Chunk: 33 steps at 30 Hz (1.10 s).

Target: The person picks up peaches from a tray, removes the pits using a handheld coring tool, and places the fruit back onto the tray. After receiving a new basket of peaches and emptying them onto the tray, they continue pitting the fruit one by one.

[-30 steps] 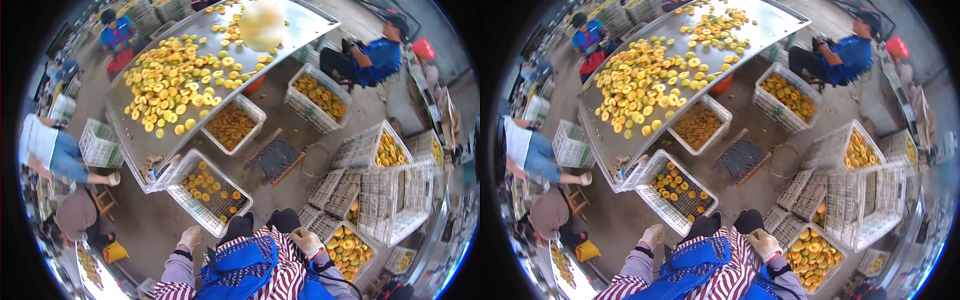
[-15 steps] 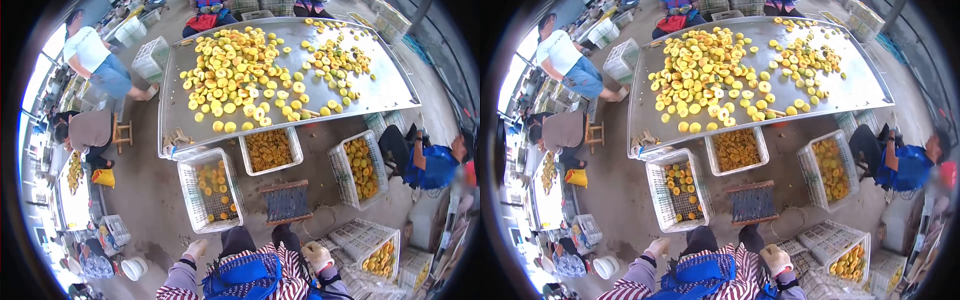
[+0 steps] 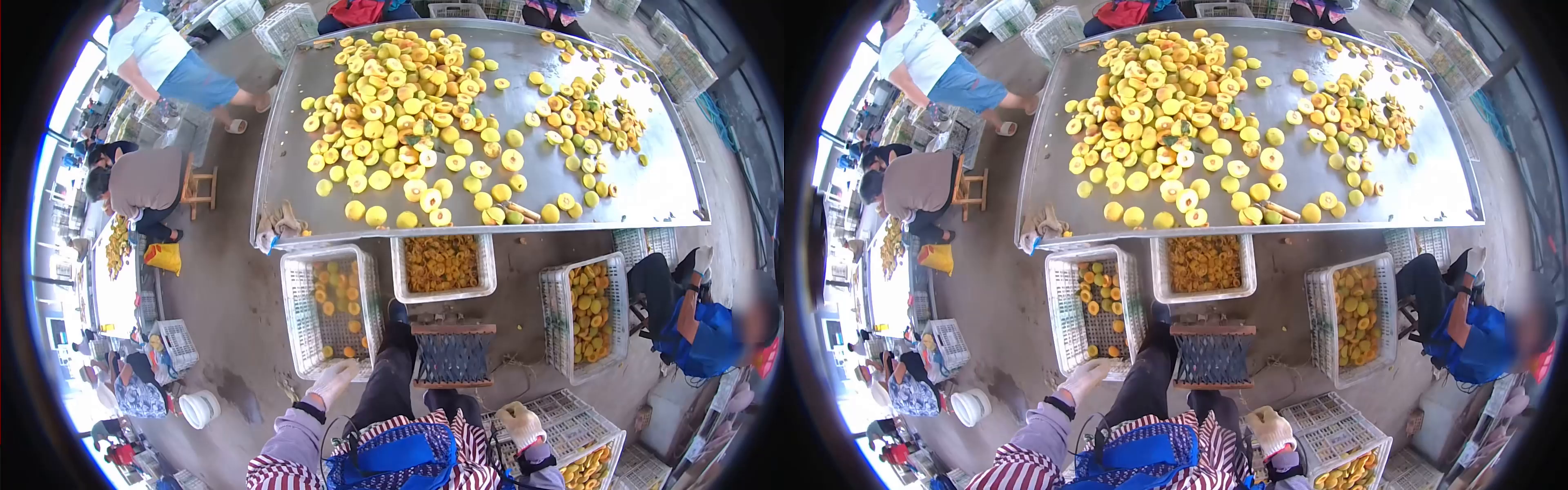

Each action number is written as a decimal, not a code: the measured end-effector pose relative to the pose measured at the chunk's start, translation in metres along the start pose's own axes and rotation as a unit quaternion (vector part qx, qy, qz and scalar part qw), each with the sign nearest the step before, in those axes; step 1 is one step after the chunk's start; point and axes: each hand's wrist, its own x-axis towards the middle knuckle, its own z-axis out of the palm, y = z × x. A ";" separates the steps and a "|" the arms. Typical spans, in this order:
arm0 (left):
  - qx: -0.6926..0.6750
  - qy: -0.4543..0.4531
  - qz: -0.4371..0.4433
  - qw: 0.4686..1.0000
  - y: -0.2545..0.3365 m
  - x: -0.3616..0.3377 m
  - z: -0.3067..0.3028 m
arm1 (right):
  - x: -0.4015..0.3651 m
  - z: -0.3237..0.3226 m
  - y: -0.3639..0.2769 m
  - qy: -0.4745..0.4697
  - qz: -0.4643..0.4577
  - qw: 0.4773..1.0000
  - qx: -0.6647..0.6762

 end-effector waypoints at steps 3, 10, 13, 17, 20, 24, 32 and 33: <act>0.019 -0.020 0.056 0.998 0.028 0.057 -0.019 | 0.021 0.004 -0.028 0.014 0.023 1.000 0.017; 0.037 -0.048 0.088 0.994 0.131 0.137 -0.101 | 0.068 0.010 -0.159 -0.023 0.057 0.997 0.042; 0.081 -0.041 0.119 0.989 0.163 0.173 -0.122 | 0.093 0.015 -0.199 -0.059 0.036 0.996 0.054; 0.038 -0.010 0.155 0.987 0.192 0.198 -0.124 | 0.126 0.030 -0.205 -0.093 0.007 0.995 0.047; 0.058 -0.020 0.159 0.985 0.243 0.203 -0.120 | 0.144 0.025 -0.205 -0.088 -0.027 0.995 0.045; 0.119 0.073 0.223 0.965 0.243 0.243 -0.067 | 0.184 0.005 -0.198 -0.058 -0.087 0.994 -0.011; 0.212 0.247 0.336 0.884 0.278 0.307 0.002 | 0.324 -0.065 -0.166 -0.050 -0.191 0.980 -0.028; 0.174 0.276 0.312 0.892 0.286 0.317 0.005 | 0.342 -0.078 -0.162 -0.023 -0.206 0.978 -0.037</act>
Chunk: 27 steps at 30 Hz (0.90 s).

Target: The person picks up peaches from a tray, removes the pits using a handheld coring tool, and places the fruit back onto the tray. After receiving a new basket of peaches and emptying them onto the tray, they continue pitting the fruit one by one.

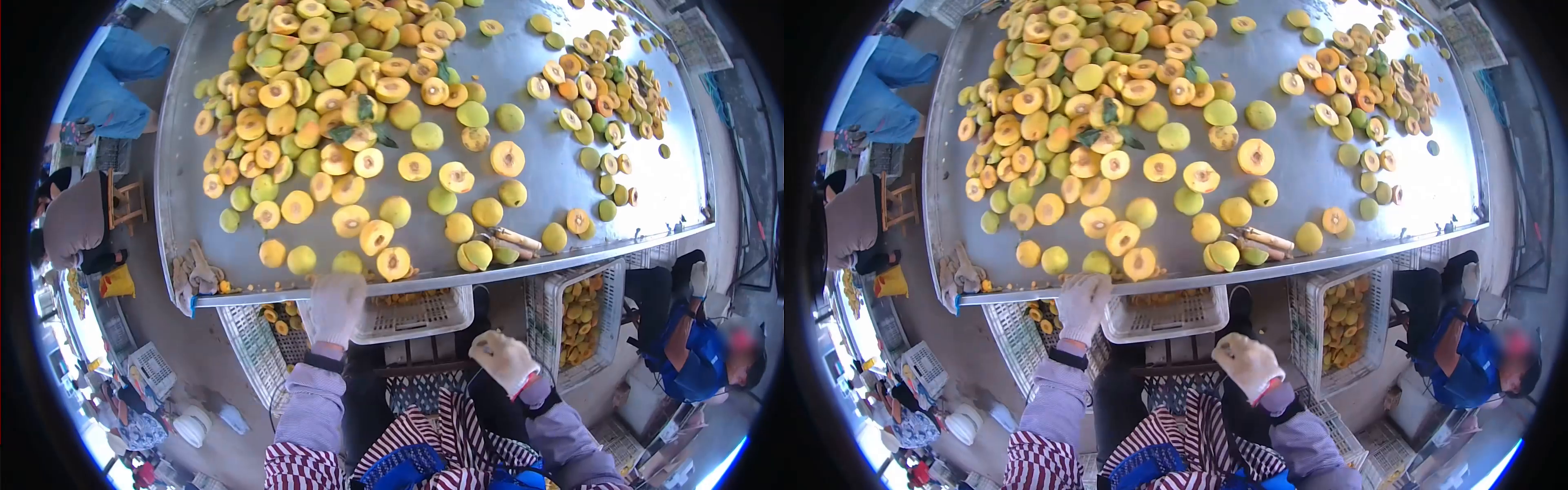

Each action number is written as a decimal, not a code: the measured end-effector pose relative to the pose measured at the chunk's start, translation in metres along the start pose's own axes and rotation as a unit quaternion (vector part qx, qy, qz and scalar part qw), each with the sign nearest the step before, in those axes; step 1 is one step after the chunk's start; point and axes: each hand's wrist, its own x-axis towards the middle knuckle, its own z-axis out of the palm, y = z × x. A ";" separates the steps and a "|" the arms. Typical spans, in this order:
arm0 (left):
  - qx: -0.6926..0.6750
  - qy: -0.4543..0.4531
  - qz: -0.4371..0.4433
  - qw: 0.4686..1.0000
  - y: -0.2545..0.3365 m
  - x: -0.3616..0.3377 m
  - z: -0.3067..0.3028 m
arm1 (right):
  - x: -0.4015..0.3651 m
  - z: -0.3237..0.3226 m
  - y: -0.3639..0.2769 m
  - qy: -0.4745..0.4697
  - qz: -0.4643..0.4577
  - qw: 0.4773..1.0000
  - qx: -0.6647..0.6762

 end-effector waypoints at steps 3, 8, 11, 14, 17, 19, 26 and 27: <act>-0.001 0.066 -0.077 0.995 -0.015 0.013 0.023 | 0.044 -0.035 0.051 0.122 0.023 0.991 0.040; -0.136 0.070 -0.266 0.952 -0.043 0.030 0.034 | 0.099 -0.047 0.096 0.336 -0.093 0.934 -0.076; -0.277 0.050 -0.291 0.914 -0.052 0.037 0.031 | 0.139 -0.055 0.098 0.373 -0.119 0.906 -0.158; -0.294 0.028 -0.296 0.908 -0.047 0.038 0.026 | 0.162 -0.062 0.106 0.332 -0.132 0.903 -0.239; -0.304 0.023 -0.277 0.911 -0.052 0.034 0.025 | 0.166 -0.071 0.109 0.174 -0.050 0.950 -0.253; -0.269 0.015 -0.265 0.926 -0.048 0.032 0.023 | 0.164 -0.074 0.108 0.182 -0.047 0.948 -0.255; -0.113 0.051 -0.171 0.977 -0.057 0.007 0.034 | 0.153 -0.048 0.139 0.382 -0.185 0.889 -0.172; -0.070 0.102 -0.121 0.985 -0.059 0.003 0.040 | 0.141 -0.044 0.142 0.401 -0.188 0.889 -0.113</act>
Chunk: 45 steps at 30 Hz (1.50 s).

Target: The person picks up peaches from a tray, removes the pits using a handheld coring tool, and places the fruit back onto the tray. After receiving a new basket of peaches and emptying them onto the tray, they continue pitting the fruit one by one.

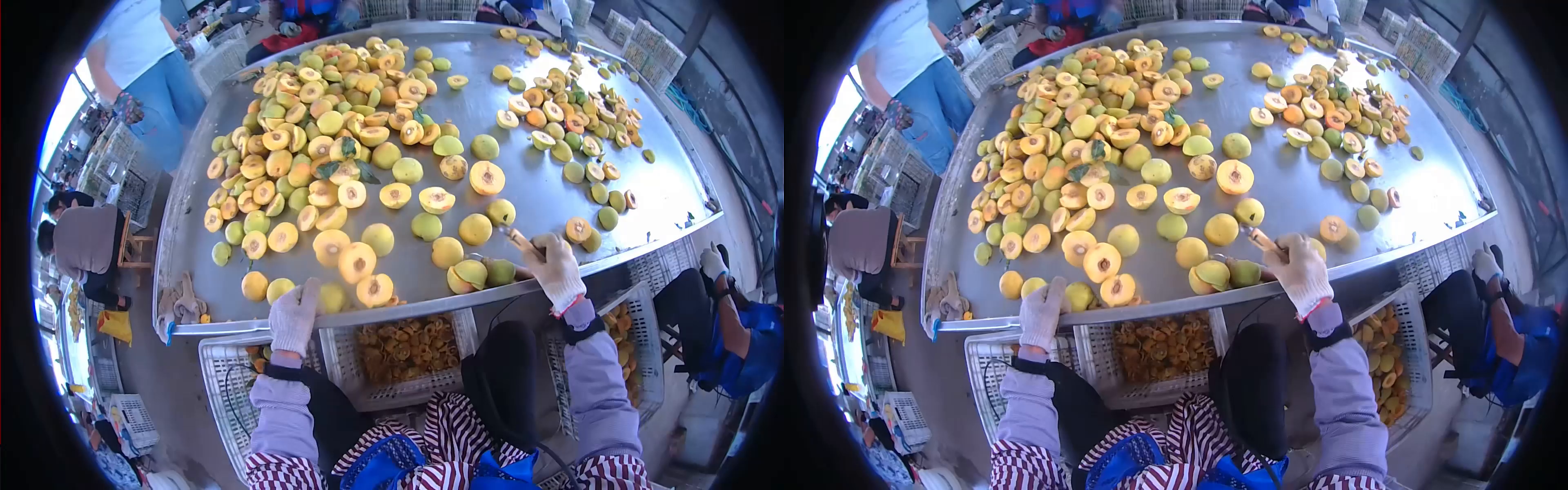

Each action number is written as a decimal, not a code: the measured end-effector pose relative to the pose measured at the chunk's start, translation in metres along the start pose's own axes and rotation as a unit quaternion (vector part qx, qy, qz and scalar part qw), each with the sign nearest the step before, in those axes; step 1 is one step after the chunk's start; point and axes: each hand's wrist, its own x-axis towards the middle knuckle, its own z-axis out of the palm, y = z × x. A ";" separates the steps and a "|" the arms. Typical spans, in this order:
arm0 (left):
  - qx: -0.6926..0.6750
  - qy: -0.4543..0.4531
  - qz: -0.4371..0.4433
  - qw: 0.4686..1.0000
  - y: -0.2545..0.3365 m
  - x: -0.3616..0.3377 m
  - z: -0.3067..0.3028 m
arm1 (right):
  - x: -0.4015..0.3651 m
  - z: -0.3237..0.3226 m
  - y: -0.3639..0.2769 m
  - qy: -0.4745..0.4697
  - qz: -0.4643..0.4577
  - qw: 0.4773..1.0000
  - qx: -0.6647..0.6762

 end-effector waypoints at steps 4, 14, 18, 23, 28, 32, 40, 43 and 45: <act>0.061 0.061 0.176 0.981 0.004 -0.033 -0.006 | -0.034 -0.055 -0.047 0.023 0.176 0.920 0.349; 0.061 -0.130 0.273 0.951 -0.009 -0.184 -0.164 | -0.100 -0.292 -0.061 0.136 0.105 0.962 0.210; 0.148 -0.157 0.268 0.939 -0.045 -0.230 -0.212 | -0.098 -0.329 -0.037 0.184 0.022 0.960 0.210; 0.133 -0.316 0.212 0.915 -0.062 -0.261 -0.178 | -0.133 -0.211 -0.184 0.073 0.108 0.911 0.392; 0.060 -0.338 0.284 0.895 -0.027 -0.235 -0.122 | -0.158 -0.096 -0.219 -0.103 0.121 0.877 0.453; -0.011 -0.320 0.312 0.895 0.013 -0.205 -0.090 | -0.171 -0.063 -0.211 -0.182 0.159 0.860 0.450; -0.217 -0.238 0.221 0.921 0.064 -0.127 -0.005 | -0.134 -0.034 -0.144 -0.139 0.266 0.830 0.470; -0.104 -0.092 0.300 0.944 0.084 -0.098 0.014 | -0.114 -0.020 -0.130 -0.116 0.275 0.832 0.467; -0.106 -0.060 0.321 0.939 0.087 -0.076 0.033 | -0.098 -0.002 -0.110 -0.079 0.259 0.837 0.475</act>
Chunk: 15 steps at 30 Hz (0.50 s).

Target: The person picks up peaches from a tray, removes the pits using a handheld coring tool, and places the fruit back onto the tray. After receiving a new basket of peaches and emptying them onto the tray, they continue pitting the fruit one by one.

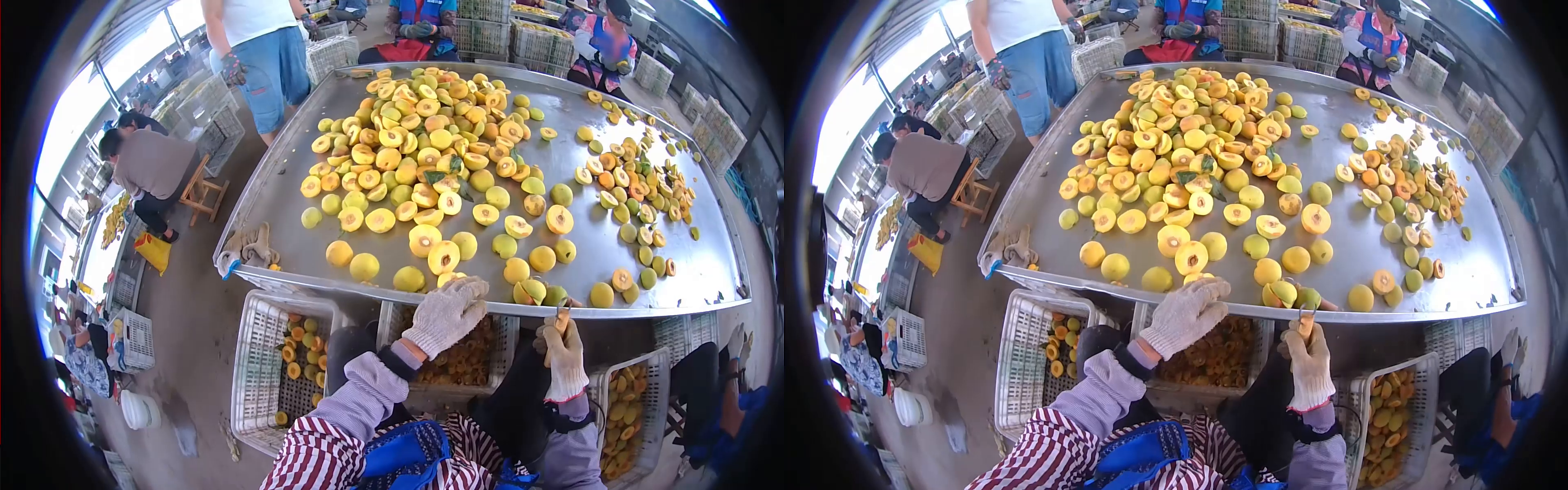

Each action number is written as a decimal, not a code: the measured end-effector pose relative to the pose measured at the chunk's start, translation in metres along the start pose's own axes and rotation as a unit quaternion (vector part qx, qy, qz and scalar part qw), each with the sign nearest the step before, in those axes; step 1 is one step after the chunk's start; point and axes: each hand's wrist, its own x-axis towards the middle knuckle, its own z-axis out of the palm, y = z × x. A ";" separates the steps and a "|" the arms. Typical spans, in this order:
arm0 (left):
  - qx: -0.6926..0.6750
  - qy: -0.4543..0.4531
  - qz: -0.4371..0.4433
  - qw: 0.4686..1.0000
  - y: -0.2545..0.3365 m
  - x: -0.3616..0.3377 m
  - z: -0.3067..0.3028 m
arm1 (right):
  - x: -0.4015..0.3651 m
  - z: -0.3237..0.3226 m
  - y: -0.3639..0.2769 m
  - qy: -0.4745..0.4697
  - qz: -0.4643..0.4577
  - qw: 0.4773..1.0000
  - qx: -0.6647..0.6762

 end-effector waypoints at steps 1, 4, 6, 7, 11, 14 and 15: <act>0.077 0.042 0.036 0.996 -0.005 0.009 0.006 | 0.014 -0.005 0.004 -0.005 0.000 1.000 0.024; 0.200 0.089 0.068 0.973 -0.026 0.026 0.022 | 0.047 -0.005 -0.002 0.032 -0.030 0.999 0.019; 0.232 0.043 0.053 0.970 -0.042 0.028 0.029 | 0.068 -0.011 -0.005 0.051 -0.004 0.999 0.016; 0.237 0.033 0.058 0.969 -0.041 0.029 0.028 | 0.076 -0.013 -0.010 0.055 -0.012 0.998 0.013; 0.230 -0.023 0.075 0.970 -0.045 0.031 0.009 | 0.095 -0.009 -0.008 0.063 -0.032 0.997 0.011; 0.191 -0.145 0.170 0.956 -0.052 0.040 -0.038 | 0.091 -0.003 -0.009 0.059 -0.011 0.998 -0.006; 0.126 -0.241 0.041 0.962 -0.042 0.053 -0.067 | 0.088 -0.004 -0.009 0.043 0.028 0.999 -0.011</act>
